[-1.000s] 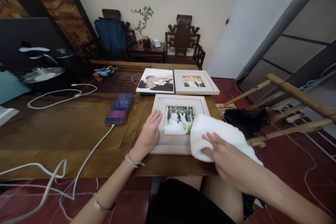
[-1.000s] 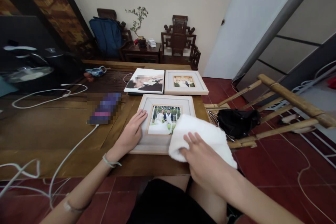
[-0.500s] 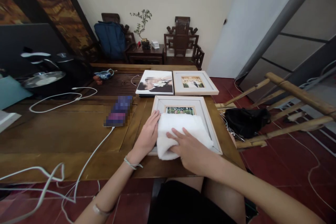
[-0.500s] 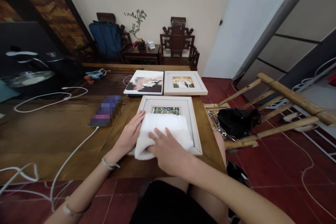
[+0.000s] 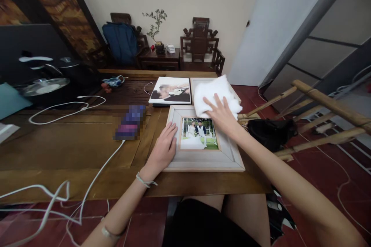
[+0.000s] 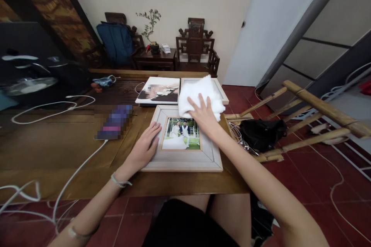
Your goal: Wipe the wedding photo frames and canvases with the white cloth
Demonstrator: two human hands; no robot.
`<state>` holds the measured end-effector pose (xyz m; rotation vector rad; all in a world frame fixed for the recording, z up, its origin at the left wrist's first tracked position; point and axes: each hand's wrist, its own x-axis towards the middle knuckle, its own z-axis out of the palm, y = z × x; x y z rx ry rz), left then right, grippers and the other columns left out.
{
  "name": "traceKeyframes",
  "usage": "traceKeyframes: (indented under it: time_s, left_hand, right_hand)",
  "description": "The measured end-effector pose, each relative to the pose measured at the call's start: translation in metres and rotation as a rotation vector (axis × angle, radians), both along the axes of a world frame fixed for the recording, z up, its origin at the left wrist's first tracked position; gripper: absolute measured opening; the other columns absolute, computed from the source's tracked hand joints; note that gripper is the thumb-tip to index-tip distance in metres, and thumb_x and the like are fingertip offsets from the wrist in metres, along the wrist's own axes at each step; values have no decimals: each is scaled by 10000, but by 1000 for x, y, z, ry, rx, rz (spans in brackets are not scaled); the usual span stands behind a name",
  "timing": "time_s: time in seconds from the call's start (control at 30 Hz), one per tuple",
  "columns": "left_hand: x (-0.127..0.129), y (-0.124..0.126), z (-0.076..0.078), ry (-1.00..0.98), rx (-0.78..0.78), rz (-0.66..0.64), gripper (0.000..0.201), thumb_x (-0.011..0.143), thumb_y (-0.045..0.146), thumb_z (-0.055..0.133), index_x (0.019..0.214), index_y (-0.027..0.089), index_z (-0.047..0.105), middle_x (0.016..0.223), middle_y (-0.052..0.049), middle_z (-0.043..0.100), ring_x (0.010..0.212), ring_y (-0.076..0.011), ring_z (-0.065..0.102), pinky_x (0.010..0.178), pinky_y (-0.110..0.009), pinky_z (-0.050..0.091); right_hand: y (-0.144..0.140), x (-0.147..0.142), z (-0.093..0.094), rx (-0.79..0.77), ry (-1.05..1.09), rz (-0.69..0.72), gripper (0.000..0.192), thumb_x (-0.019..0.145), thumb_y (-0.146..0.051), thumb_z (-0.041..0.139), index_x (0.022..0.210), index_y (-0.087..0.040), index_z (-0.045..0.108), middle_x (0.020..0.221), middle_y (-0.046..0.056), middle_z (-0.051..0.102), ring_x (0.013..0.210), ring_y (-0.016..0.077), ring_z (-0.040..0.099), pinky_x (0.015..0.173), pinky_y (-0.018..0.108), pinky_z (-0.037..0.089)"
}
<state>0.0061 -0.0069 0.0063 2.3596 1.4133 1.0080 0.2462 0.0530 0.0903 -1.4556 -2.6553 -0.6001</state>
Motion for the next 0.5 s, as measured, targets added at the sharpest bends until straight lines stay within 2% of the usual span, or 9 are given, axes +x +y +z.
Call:
traceKeyframes:
  time_s: [0.1,0.2,0.27,0.4,0.5]
  left_hand:
    - [0,0,-1,7,-6,8,418,898,189,355,1268,44,484,1363,-183,465,1349,-251,309,1104,-473,291]
    - [0,0,-1,7,-14,22,416,899,181,354,1279,61,474,1375,-172,455,1352,-246,303,1098,-479,300]
    - [1,-1,0,6,-14,25,415,898,175,354,1280,69,473,1375,-168,457,1352,-245,303,1095,-483,301]
    - [2,-2,2,6,-17,30,414,894,170,360,1276,62,477,1370,-175,459,1352,-250,302,1100,-479,292]
    - [2,-2,2,5,-30,29,415,895,174,364,1282,74,473,1380,-170,449,1355,-252,295,1099,-487,288]
  right_hand:
    - [-14,-12,-22,-143,-65,32,497,761,57,438,1138,-212,618,1476,63,310,1327,432,217,1006,641,274]
    - [-47,-18,-24,-243,-57,27,445,773,27,437,1114,-185,630,1475,92,305,1305,451,251,989,649,277]
    - [-75,-18,-12,-351,-40,32,466,755,25,441,1133,-184,619,1471,101,312,1299,450,268,980,644,291]
    - [-126,-20,26,-680,-15,83,572,695,41,440,1191,-210,577,1461,78,337,1278,421,334,945,575,393]
    - [-144,-28,37,-783,17,107,600,669,26,452,1207,-213,563,1471,75,317,1269,421,350,936,563,414]
